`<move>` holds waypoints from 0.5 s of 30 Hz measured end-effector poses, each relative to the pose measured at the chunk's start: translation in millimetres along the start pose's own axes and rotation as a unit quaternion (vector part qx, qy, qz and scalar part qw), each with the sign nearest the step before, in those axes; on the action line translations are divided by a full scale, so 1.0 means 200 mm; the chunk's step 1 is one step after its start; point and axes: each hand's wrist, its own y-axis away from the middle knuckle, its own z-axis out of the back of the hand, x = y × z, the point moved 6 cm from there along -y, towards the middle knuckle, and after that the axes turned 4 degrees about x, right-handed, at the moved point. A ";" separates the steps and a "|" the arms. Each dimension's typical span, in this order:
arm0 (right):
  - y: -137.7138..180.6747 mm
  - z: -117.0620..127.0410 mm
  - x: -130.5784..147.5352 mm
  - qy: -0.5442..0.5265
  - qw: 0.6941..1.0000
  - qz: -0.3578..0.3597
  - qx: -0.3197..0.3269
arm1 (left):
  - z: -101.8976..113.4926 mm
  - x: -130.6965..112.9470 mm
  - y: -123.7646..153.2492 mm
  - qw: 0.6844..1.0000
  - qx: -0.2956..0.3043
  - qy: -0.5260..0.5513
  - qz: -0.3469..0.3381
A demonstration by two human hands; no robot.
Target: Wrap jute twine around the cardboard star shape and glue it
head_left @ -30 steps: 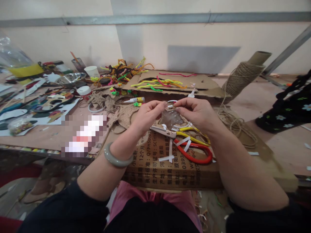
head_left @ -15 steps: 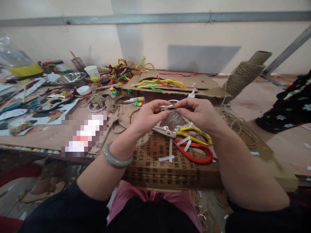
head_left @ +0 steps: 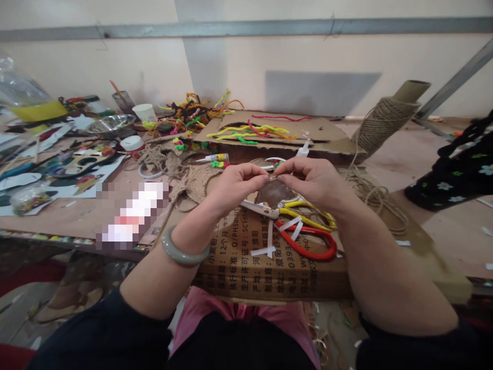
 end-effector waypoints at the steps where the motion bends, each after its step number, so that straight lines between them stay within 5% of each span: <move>1: 0.00 0.00 0.00 0.010 1.000 0.005 0.007 | 0.00 0.00 0.00 1.000 0.009 0.002 0.007; 6: 0.01 -0.03 0.02 0.040 0.998 0.022 0.050 | -0.03 0.04 0.00 0.997 0.065 -0.017 0.042; 15: 0.01 -0.03 0.02 0.040 0.998 0.017 0.050 | -0.03 0.05 0.01 0.997 0.060 -0.020 0.044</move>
